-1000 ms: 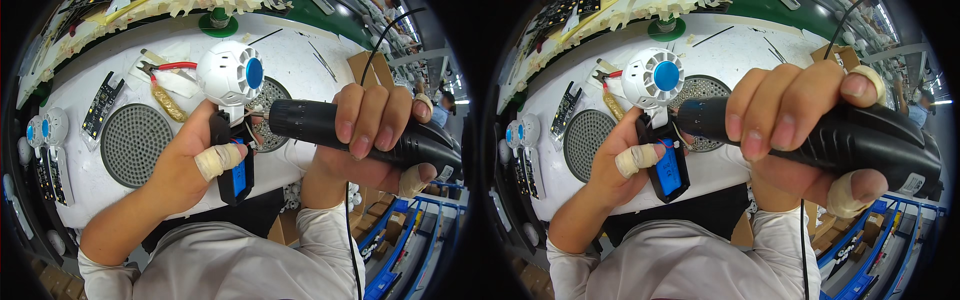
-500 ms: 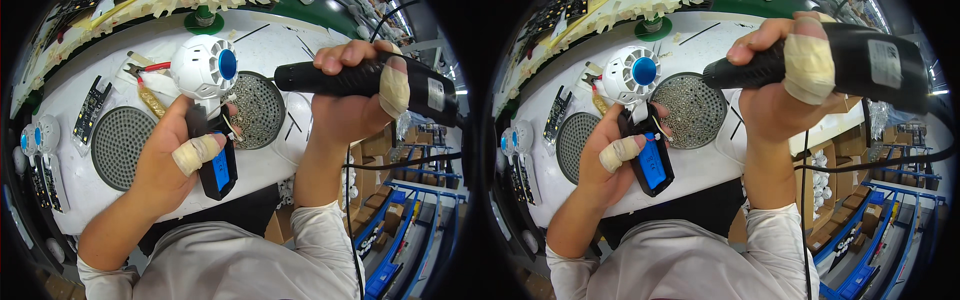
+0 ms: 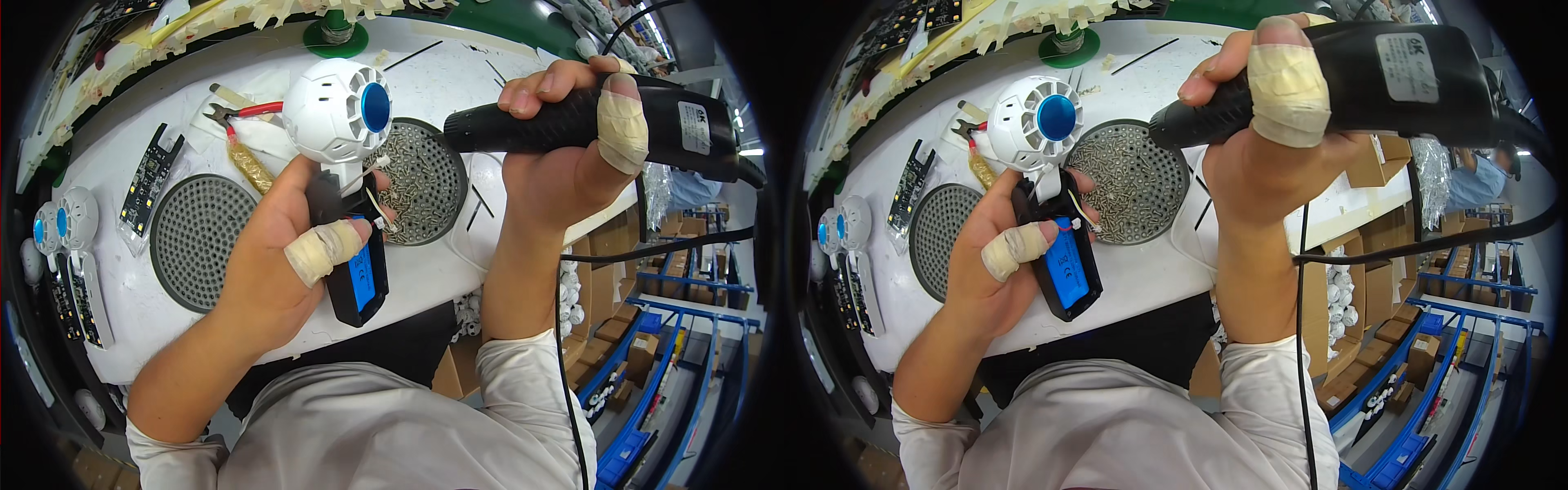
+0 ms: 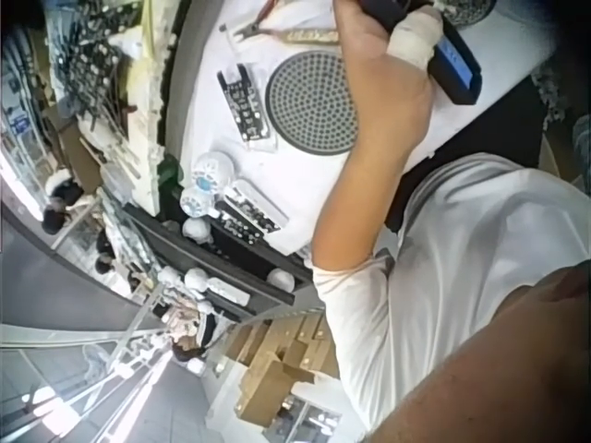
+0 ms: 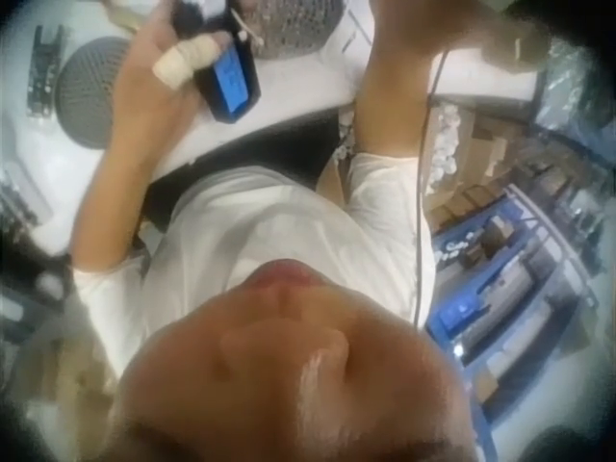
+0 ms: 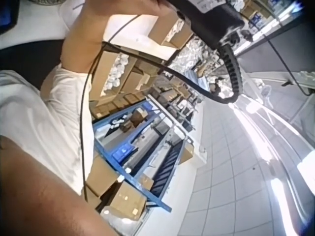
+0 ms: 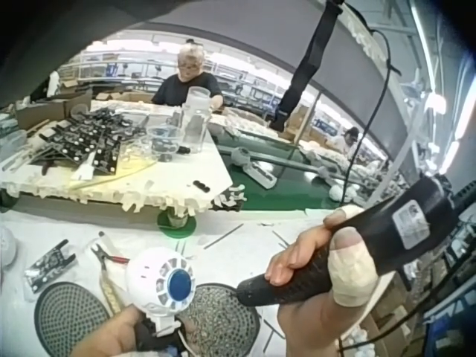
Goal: Assembling and soldering components of an electronic device at a factory workstation.
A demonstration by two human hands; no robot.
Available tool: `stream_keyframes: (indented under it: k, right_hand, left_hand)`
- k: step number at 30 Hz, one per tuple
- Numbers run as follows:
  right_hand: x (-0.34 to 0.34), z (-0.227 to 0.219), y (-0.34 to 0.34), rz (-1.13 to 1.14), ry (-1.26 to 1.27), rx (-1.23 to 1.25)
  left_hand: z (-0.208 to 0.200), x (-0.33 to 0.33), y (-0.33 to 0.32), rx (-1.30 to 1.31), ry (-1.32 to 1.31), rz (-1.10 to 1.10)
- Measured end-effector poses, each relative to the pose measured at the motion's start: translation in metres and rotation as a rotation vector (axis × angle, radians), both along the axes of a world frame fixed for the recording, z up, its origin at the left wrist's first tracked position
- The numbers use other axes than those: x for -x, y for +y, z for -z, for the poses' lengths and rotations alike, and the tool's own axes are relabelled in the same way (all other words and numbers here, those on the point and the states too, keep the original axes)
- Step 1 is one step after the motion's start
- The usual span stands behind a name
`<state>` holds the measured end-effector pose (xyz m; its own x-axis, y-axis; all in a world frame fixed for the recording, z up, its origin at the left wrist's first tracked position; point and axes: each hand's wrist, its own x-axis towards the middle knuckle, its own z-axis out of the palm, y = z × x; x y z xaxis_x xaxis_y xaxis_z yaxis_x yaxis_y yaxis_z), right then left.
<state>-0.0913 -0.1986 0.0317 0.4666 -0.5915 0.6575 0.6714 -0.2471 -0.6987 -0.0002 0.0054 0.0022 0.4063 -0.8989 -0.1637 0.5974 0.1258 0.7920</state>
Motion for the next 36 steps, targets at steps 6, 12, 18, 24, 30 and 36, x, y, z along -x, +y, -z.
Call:
stream_keyframes:
  k: [6, 12, 18, 24, 30, 36]
  right_hand:
    - [-0.003, -0.004, 0.008, 0.160, 0.093, 0.036]
    - [0.007, -0.014, 0.007, -0.029, -0.069, -0.121]
    - [0.027, -0.028, 0.007, -0.354, -0.296, -0.278]
    - [0.022, -0.028, 0.015, -0.512, -0.368, -0.355]
    - [0.019, -0.027, 0.018, -0.478, -0.344, -0.308]
    - [0.018, -0.027, 0.020, -0.441, -0.319, -0.295]
  left_hand:
    - [0.002, -0.003, 0.002, 0.029, 0.052, 0.047]
    - [0.004, -0.007, 0.004, 0.037, 0.103, 0.078]
    - [-0.002, -0.005, 0.002, 0.086, 0.313, 0.153]
    - [-0.002, -0.004, -0.001, 0.086, 0.381, 0.203]
    - [0.001, -0.001, -0.002, 0.083, 0.362, 0.220]
    - [-0.001, -0.001, -0.001, 0.099, 0.362, 0.227]
